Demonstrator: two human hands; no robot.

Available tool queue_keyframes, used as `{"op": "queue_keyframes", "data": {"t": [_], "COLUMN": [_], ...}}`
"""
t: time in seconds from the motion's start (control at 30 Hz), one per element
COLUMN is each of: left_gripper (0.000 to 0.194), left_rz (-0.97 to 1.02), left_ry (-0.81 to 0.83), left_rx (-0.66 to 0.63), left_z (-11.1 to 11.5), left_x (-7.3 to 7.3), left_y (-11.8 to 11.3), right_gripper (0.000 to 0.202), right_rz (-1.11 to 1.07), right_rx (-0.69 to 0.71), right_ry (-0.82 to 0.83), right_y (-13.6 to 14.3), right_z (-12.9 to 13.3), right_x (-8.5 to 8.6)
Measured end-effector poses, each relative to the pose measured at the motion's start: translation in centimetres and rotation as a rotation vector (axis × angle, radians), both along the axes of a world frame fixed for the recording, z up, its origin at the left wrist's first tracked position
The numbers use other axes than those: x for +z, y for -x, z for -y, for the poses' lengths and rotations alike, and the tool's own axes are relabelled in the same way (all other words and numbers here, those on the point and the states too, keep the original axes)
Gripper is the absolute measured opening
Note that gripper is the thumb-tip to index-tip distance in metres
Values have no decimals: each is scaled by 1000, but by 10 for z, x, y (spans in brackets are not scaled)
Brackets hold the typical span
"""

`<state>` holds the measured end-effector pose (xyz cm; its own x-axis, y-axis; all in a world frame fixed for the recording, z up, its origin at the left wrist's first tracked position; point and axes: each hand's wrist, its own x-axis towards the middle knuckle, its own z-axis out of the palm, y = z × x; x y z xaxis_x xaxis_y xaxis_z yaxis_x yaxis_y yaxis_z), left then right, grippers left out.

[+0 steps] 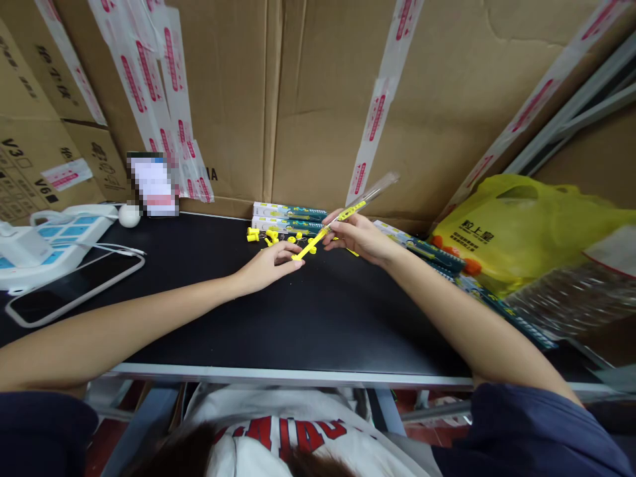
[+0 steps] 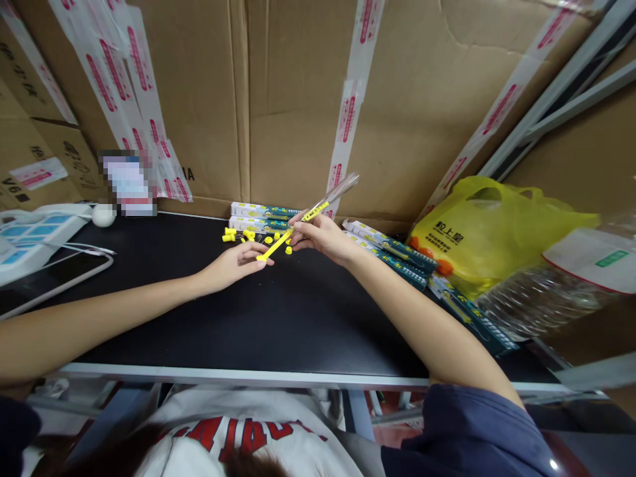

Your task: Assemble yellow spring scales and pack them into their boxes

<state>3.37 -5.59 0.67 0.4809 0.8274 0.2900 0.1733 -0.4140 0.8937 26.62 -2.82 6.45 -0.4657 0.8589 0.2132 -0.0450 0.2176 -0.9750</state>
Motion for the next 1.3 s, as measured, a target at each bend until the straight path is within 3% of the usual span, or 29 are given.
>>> {"op": "queue_keyframes", "data": {"t": [0.1, 0.23, 0.57, 0.83, 1.1, 1.3], "left_gripper": [44, 32, 30, 29, 36, 38], "left_rz": [-98, -251, -32, -141, -25, 10], "left_ry": [-126, -232, 27, -41, 23, 26], "left_rx": [-19, 8, -46, -22, -166, -160], "left_z": [-1, 0, -2, 1, 0, -2], "left_x": [0, 3, -1, -2, -8, -14], "left_y": [4, 7, -1, -1, -2, -3], "right_gripper": [21, 17, 9, 8, 14, 25], "right_rz": [-16, -17, -19, 2, 11, -7], "right_rx": [-21, -57, -129, -117, -109, -77], "right_ry": [22, 26, 51, 53, 48, 61], "right_y": [-1, 0, -4, -3, -5, -3], "right_z": [-1, -1, -5, -5, -8, -7], "right_x": [2, 2, 3, 1, -2, -2]}}
